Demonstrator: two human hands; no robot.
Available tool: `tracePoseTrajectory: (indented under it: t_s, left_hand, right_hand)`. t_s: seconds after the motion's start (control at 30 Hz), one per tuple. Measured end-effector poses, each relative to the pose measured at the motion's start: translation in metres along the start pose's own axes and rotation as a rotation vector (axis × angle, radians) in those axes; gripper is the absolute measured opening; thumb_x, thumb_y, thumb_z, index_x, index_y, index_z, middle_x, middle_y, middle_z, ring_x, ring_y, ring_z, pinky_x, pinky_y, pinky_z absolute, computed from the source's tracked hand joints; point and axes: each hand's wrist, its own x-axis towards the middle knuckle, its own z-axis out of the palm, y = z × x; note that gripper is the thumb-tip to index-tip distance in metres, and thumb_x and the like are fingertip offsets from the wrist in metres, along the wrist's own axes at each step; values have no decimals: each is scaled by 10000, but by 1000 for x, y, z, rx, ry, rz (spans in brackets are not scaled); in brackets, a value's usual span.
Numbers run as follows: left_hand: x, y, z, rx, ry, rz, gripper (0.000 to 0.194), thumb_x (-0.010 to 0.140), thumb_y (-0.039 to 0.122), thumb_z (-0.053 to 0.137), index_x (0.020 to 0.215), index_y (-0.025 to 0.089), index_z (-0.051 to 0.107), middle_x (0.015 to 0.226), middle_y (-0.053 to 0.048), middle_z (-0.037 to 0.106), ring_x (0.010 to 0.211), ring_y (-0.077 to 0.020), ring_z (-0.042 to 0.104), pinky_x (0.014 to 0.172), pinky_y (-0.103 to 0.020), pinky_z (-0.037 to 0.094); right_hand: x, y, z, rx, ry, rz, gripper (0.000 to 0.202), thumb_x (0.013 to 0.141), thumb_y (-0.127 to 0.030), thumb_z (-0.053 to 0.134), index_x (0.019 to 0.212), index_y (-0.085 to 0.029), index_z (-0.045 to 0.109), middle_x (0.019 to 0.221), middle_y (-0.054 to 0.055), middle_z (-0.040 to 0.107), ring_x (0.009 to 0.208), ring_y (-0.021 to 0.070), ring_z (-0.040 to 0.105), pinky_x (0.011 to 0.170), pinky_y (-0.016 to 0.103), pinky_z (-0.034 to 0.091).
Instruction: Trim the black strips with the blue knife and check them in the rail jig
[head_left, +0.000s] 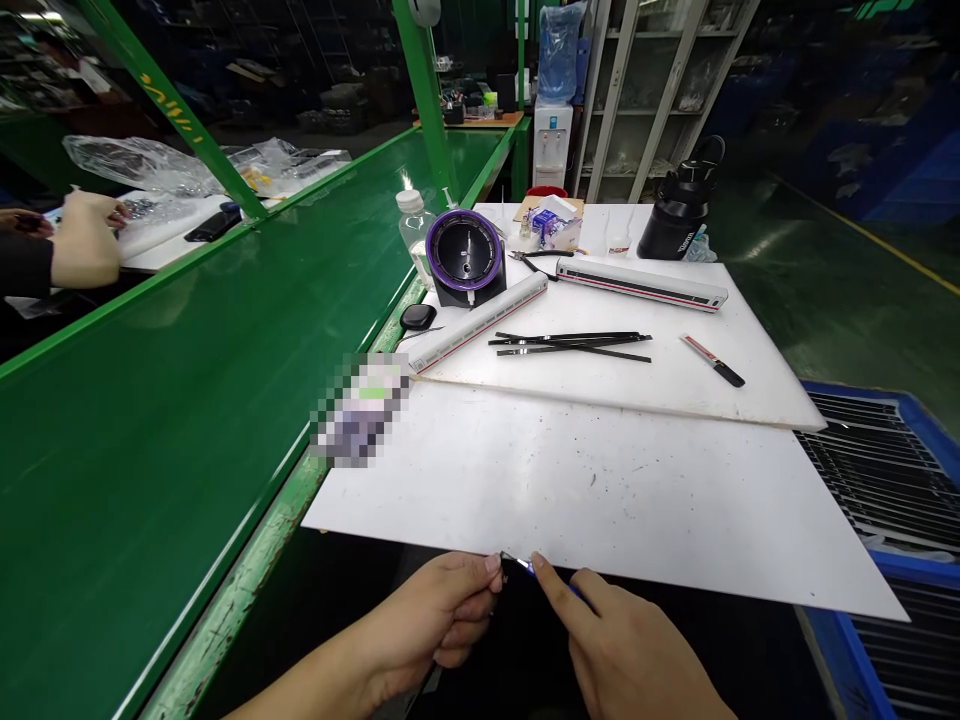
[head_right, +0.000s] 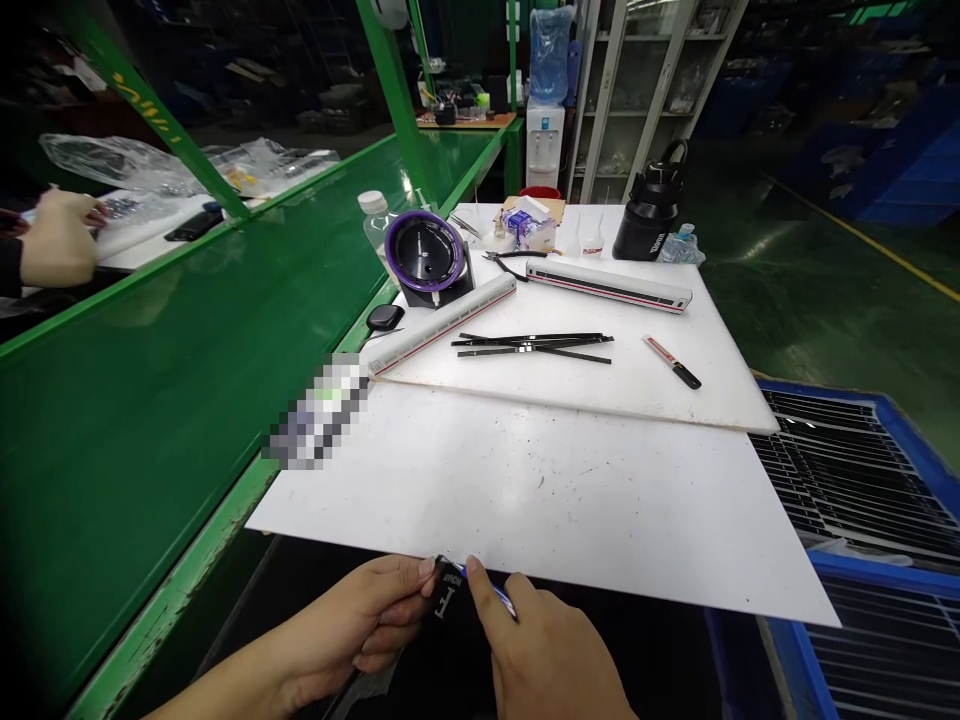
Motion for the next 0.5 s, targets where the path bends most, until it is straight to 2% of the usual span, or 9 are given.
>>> tracePoseTrajectory:
  t_s: [0.1, 0.23, 0.37, 0.5]
  left_hand:
    - [0, 0, -1, 8, 3, 1, 446, 710, 566, 689, 775, 185, 467, 536, 101, 277, 413, -39, 139, 411, -210, 30]
    - [0, 1, -1, 19, -6, -6, 444, 724, 572, 677, 774, 186, 464, 536, 103, 276, 413, -38, 140, 414, -209, 42]
    - [1, 0, -1, 14, 1, -3, 444, 721, 570, 680, 777, 187, 462, 536, 103, 281, 414, -38, 141, 411, -208, 39]
    - [1, -1, -1, -4, -7, -4, 423, 739, 550, 675, 788, 185, 467, 531, 104, 287, 411, -36, 136, 405, -203, 34]
  right_hand:
    - [-1, 1, 2, 143, 25, 29, 684, 816, 22, 383, 1488, -94, 330, 871, 72, 484, 597, 194, 517, 537, 292, 465]
    - [0, 0, 0, 198, 37, 57, 696, 817, 25, 388, 1496, -111, 314, 893, 70, 487, 620, 197, 521, 560, 300, 480]
    - [1, -1, -2, 152, 2, 50, 722, 796, 28, 456, 1491, -115, 319, 877, 51, 486, 608, 185, 519, 538, 278, 445]
    - [-1, -2, 6, 8, 32, -23, 779, 761, 19, 478, 1498, -78, 246, 848, 43, 467, 565, 176, 503, 443, 262, 341]
